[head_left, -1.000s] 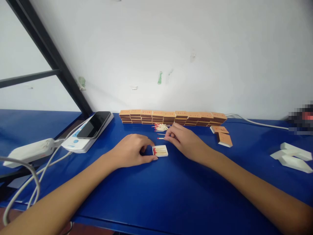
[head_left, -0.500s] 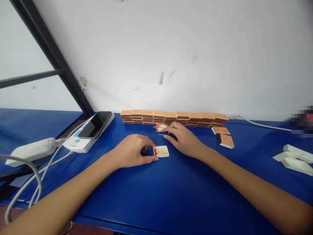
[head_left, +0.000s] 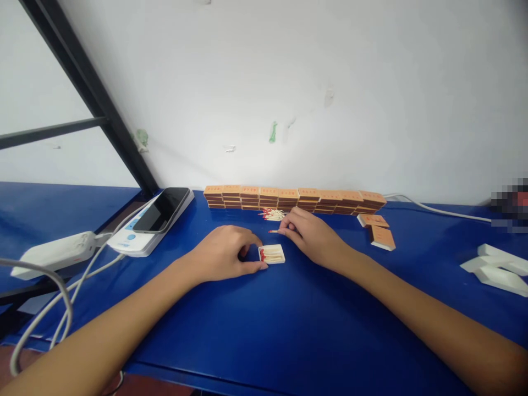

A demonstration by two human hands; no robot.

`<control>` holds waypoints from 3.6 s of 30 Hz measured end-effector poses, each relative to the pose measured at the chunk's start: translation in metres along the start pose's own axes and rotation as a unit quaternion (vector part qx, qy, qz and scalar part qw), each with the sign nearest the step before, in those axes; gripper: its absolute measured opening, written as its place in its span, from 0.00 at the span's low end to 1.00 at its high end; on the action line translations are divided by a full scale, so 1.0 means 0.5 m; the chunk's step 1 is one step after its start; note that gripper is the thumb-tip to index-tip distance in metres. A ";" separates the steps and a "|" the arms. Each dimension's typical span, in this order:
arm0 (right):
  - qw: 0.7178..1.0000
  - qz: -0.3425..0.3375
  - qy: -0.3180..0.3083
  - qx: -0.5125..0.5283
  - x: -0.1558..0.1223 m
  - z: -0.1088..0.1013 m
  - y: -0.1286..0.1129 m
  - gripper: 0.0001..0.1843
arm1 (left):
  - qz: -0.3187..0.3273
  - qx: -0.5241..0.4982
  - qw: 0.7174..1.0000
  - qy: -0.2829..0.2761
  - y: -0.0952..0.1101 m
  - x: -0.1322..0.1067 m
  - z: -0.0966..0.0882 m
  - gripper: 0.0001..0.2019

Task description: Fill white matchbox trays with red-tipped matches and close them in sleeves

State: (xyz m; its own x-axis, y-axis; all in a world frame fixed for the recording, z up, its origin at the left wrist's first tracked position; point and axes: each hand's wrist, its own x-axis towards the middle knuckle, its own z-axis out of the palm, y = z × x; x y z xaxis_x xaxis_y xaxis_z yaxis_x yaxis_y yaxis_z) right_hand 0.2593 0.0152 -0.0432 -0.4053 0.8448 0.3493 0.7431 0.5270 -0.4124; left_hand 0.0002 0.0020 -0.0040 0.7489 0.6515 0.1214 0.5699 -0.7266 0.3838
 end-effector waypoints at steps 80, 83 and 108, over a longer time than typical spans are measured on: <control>0.998 -0.058 -0.013 0.002 0.001 0.001 -0.001 0.05 | -0.013 -0.052 0.998 -0.041 -0.005 0.052 -0.016 0.14; 0.999 -0.034 0.013 -0.029 0.012 0.012 0.003 0.04 | -0.012 -0.048 0.998 -0.044 -0.008 0.051 -0.019 0.14; 0.999 -0.032 0.015 -0.019 0.012 0.017 0.005 0.06 | -0.047 -0.043 0.996 -0.060 -0.013 0.036 -0.045 0.16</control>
State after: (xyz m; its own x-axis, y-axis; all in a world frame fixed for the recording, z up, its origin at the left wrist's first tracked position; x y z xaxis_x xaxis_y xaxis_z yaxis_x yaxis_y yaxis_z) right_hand 0.2542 0.0224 -0.0494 -0.4372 0.8062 0.3985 0.7358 0.5755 -0.3570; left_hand 0.0024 0.0235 0.0162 0.7314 0.6815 -0.0264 0.6119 -0.6386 0.4667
